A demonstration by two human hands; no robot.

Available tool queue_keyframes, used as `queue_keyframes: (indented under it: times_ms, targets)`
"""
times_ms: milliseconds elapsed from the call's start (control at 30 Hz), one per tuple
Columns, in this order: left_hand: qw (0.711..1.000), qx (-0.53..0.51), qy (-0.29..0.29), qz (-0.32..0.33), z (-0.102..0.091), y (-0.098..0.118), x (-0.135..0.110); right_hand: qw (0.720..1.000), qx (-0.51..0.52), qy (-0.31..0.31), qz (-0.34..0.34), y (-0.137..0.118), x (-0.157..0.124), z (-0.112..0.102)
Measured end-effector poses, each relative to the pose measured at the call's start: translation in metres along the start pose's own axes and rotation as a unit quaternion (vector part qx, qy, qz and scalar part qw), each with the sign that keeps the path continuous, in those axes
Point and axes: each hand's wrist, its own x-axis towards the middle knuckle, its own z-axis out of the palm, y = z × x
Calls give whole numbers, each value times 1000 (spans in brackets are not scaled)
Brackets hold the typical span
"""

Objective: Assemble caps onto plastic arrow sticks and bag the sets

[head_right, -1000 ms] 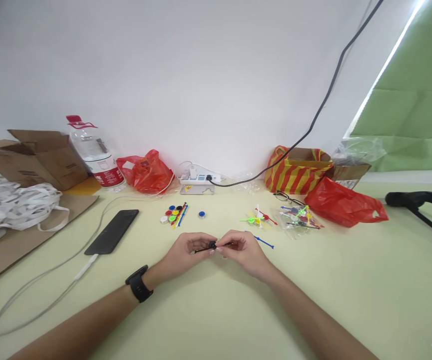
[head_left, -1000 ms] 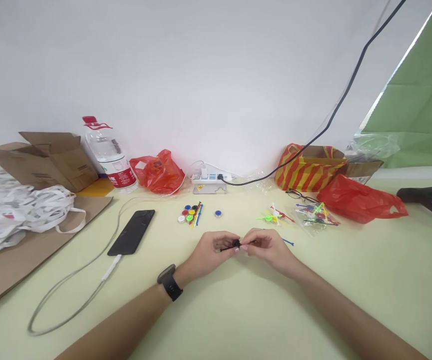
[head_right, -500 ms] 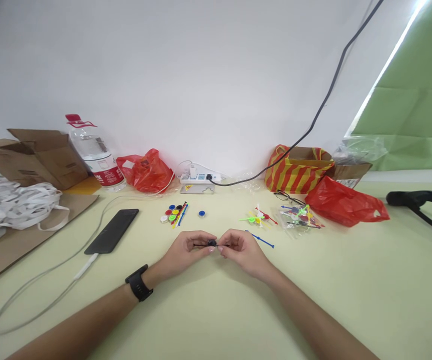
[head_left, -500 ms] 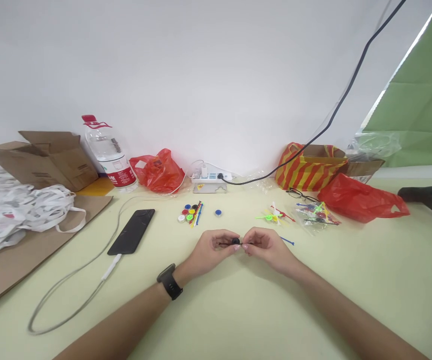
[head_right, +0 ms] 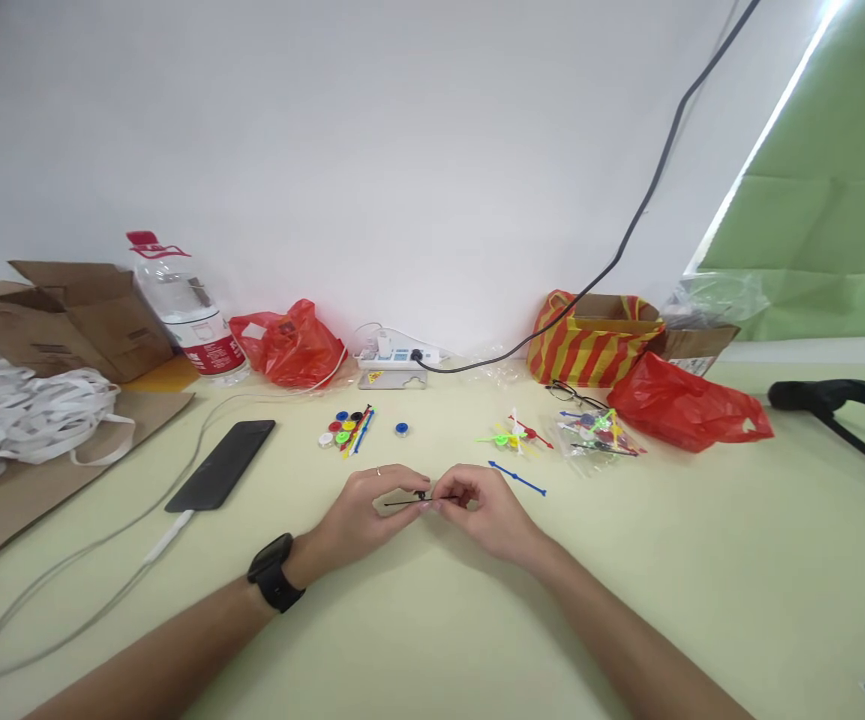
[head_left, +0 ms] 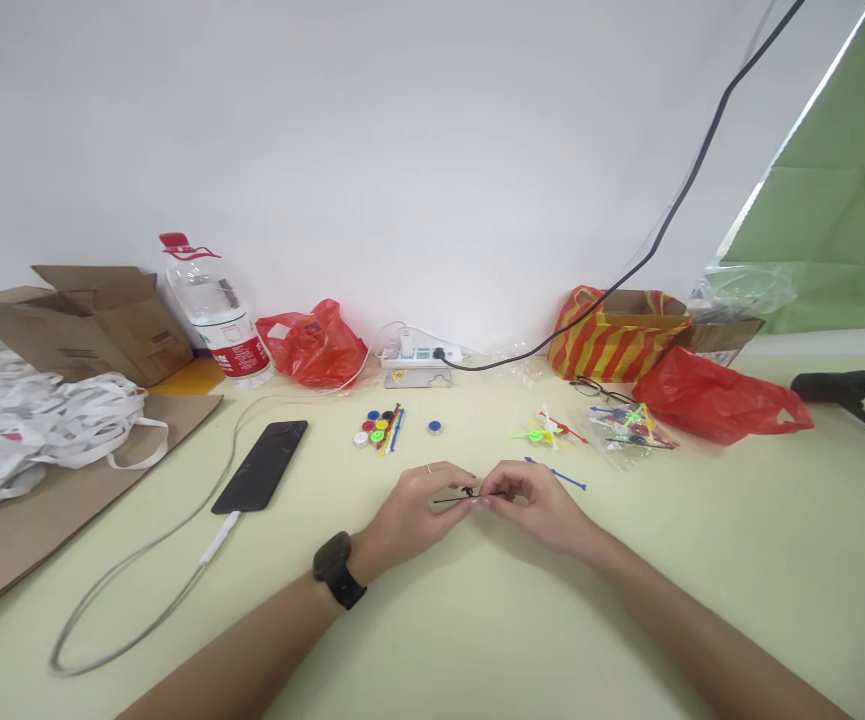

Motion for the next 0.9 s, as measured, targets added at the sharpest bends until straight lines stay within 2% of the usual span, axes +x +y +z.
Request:
queue_keyframes:
  times_ms: [167,333,533,700,900]
  targets:
    - [999,34,-15,25,0,-1,-1,1000,-22,3,-18,-1,0,-1]
    - [998,57,-38,9,-5,1,0,1000,-25,-3,-16,-3,-1,-3]
    - [999,38,-24,4,-3,4,0,1000,-21,-3,-14,-4,-2,-5]
    - [997,-47,16,-64,1,0,1,1000,-4,13,-19,-4,0,-9]
    - [956,-252,-48,-144,-2,-2,6,999,48,-2,-3,3,2,-14]
